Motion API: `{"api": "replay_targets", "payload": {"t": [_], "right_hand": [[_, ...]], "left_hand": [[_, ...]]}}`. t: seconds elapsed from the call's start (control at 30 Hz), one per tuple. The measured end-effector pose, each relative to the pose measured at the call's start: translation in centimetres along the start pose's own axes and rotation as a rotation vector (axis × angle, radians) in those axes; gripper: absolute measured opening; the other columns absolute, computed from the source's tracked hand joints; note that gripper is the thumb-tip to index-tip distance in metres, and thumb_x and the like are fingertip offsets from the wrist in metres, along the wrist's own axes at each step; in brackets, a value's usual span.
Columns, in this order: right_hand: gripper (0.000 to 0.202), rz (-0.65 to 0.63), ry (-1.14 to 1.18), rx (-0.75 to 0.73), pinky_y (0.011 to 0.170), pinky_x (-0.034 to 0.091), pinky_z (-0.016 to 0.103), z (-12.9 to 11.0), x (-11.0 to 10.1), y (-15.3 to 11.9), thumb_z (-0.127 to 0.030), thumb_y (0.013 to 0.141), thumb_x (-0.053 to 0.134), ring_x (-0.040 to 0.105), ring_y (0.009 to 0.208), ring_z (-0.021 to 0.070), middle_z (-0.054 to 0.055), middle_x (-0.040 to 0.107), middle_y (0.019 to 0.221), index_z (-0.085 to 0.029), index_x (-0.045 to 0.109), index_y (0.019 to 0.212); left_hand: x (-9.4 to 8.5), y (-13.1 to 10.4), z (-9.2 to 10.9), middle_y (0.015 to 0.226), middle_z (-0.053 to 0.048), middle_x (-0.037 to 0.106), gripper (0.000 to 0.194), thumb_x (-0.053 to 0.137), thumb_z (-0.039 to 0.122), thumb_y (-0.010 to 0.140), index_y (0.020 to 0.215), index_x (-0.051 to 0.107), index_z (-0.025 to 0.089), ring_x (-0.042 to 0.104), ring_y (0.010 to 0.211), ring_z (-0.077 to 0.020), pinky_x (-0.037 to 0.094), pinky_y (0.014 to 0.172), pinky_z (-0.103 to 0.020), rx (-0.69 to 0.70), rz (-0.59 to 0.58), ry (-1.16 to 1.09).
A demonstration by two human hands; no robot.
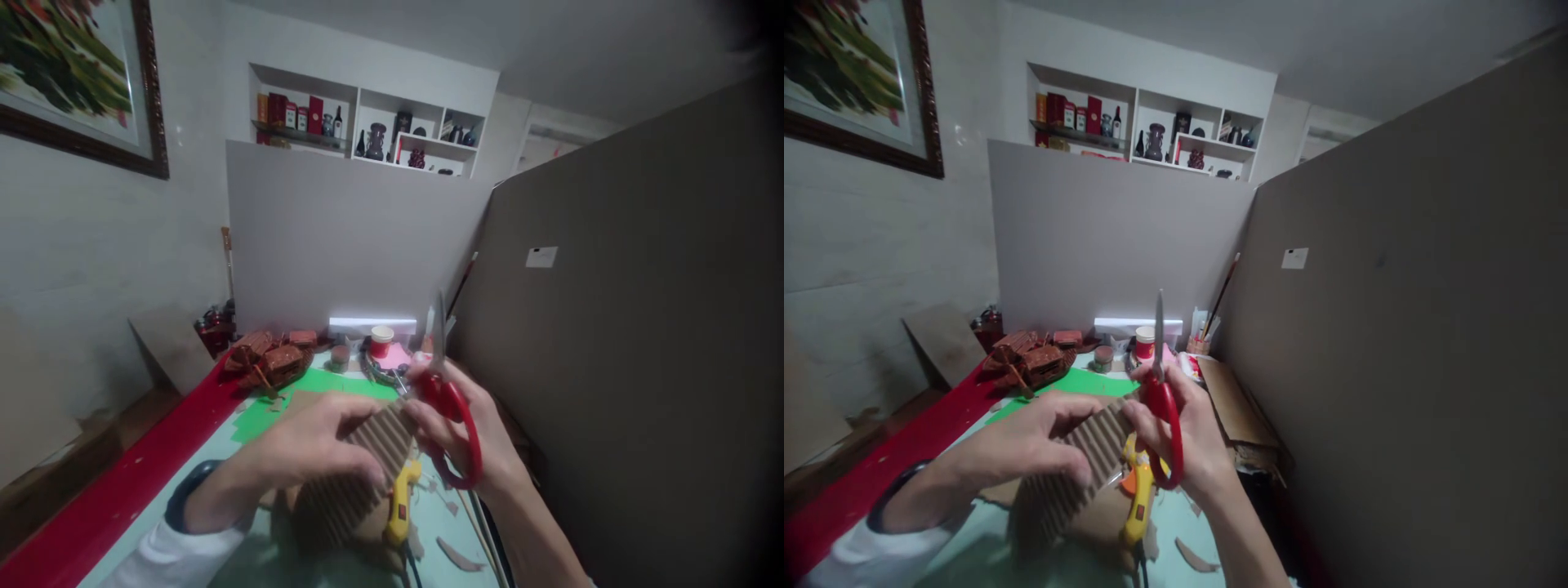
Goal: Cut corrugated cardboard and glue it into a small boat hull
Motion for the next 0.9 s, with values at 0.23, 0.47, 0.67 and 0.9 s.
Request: {"api": "replay_targets", "payload": {"t": [0.23,0.47,0.67,0.9], "right_hand": [[0.037,0.335,-0.005,-0.104,0.047,0.048,0.02,-0.7,-2.9,-0.5,-0.042,0.078,0.081,0.057,0.051,0.0101,-0.004,0.06,0.072,-0.024,0.06,0.102],[0.052,0.242,0.088,0.026,0.047,0.049,0.02,-1.1,-1.6,-0.8,-0.044,0.065,0.09,0.058,0.055,0.0115,-0.003,0.062,0.073,-0.023,0.059,0.101],[0.044,0.283,0.003,-0.014,0.047,0.052,0.022,0.8,0.4,-0.3,-0.05,0.072,0.083,0.059,0.053,0.0135,-0.003,0.061,0.066,-0.022,0.061,0.098],[0.045,0.432,0.098,-0.088,0.047,0.051,0.023,2.5,2.6,-0.2,-0.051,0.074,0.081,0.061,0.055,0.0155,-0.002,0.064,0.07,-0.024,0.056,0.099]], "left_hand": [[-4.7,-1.6,-0.2,0.073,-0.001,0.069,0.005,0.078,0.017,0.071,0.073,0.074,0.02,0.062,0.07,-0.0178,0.045,0.061,-0.023,-0.003,0.165,0.075],[-6.2,-2.1,0.4,0.072,0.0,0.068,0.029,0.089,0.02,0.062,0.085,0.071,0.017,0.061,0.058,-0.0101,0.044,0.051,-0.014,0.203,0.744,-0.441],[-5.8,-1.8,0.8,0.083,0.001,0.073,0.037,0.085,0.019,0.071,0.102,0.065,0.02,0.065,0.065,-0.011,0.051,0.054,-0.017,0.362,0.986,-0.792],[-2.3,-0.3,0.2,0.089,-0.003,0.074,0.031,0.082,0.035,0.075,0.096,0.07,0.017,0.069,0.081,-0.0176,0.057,0.07,-0.026,0.457,0.883,-0.967]]}}
Point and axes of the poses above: each hand's wrist, its own y-axis towards the middle knuckle, its own x-axis out of the palm, z = x × y, the point moved 2 cm from there along y, towards the middle knuckle
